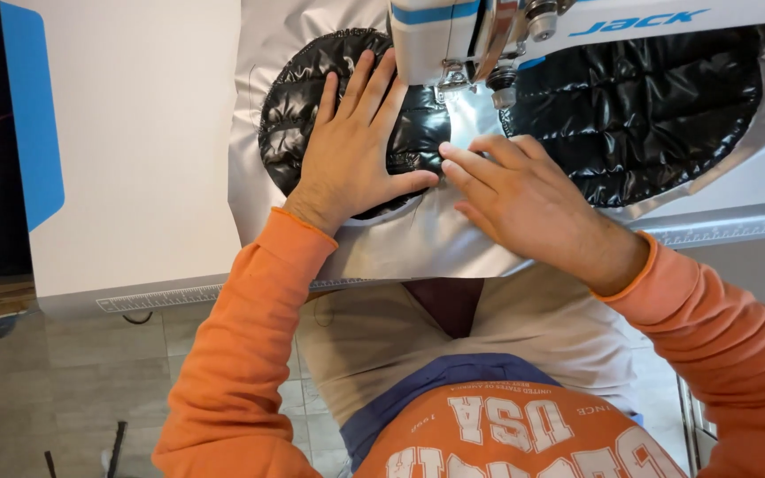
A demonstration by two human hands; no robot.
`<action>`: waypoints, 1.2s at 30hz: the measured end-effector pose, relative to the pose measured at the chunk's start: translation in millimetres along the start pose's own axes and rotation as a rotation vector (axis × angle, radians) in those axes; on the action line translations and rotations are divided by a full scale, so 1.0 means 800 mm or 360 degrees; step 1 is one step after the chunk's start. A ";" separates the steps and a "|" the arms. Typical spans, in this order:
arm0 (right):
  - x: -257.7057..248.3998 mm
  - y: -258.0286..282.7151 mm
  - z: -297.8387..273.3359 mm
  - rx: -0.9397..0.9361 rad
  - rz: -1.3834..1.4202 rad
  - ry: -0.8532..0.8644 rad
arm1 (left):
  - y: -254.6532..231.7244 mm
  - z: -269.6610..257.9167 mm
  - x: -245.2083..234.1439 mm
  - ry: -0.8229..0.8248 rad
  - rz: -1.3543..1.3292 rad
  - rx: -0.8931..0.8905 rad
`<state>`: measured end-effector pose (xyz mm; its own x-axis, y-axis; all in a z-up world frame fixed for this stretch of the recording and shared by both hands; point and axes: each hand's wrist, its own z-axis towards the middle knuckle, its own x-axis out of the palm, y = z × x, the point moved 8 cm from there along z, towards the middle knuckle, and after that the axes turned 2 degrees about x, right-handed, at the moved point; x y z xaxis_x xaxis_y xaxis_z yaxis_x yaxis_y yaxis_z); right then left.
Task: Sewing circular quilted patches onto silver fabric and cutting them out using an industrial sewing machine and scissors.
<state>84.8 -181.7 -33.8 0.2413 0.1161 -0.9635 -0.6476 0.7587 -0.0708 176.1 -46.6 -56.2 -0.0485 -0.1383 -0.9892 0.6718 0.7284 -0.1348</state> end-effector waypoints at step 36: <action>0.007 -0.017 0.010 0.0127 0.0100 0.0050 | 0.015 0.028 0.000 -0.0026 -0.0055 0.0067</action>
<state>100.6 -186.0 -36.1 0.1784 0.1460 -0.9731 -0.6009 0.7992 0.0098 200.8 -53.0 -56.2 -0.0605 -0.1741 -0.9829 0.7004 0.6942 -0.1660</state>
